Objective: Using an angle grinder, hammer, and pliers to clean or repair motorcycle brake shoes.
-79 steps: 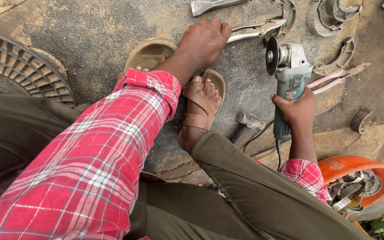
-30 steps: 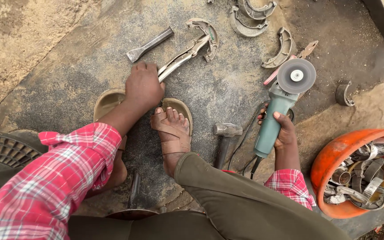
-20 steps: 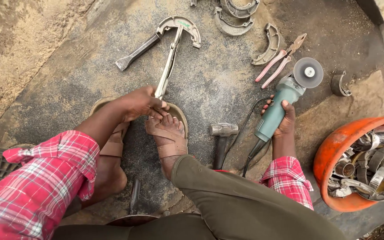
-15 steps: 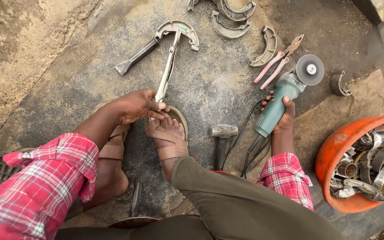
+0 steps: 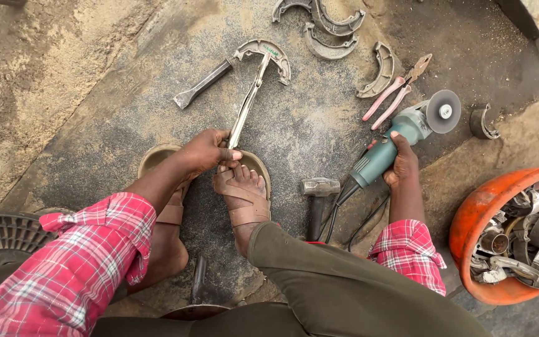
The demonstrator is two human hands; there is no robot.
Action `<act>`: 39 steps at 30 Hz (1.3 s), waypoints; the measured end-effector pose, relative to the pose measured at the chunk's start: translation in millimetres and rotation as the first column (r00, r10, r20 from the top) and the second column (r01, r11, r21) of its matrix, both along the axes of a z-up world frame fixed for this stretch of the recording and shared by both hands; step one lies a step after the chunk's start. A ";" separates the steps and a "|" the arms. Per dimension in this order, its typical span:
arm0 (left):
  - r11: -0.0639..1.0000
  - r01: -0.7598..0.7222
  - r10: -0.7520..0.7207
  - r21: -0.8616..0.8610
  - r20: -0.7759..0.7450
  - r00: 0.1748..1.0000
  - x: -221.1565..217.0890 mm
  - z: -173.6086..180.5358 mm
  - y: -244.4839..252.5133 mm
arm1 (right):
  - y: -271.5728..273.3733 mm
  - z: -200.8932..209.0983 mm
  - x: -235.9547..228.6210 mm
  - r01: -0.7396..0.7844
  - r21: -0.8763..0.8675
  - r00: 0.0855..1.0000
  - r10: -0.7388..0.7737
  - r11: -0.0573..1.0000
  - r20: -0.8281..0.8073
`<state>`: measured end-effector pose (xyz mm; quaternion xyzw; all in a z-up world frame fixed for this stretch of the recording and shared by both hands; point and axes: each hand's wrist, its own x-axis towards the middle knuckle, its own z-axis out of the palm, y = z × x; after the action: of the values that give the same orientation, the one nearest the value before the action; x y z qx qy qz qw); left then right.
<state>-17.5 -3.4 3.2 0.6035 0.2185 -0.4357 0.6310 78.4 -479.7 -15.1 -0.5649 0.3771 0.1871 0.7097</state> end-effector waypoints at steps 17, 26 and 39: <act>0.978 -0.203 0.192 -0.036 -0.211 0.959 2.0 8.5 16.2 | 26.2 76.8 -17.6 -0.505 -0.676 0.861 0.257 0.537 -0.439; 0.998 -0.049 0.048 -0.026 -0.044 0.998 -23.7 20.9 19.8 | 164.5 98.7 -70.6 -0.724 -0.627 0.625 0.660 0.289 -0.417; 0.951 0.182 -0.236 -0.249 -0.208 0.949 -39.0 102.3 -30.0 | 226.3 76.0 -84.3 -0.275 0.632 0.891 0.439 0.724 -0.115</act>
<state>-56.5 -33.4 105.5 0.4916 0.1750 -0.5907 0.6154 -5.9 -253.4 60.9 -0.3437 0.2695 0.5023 0.7463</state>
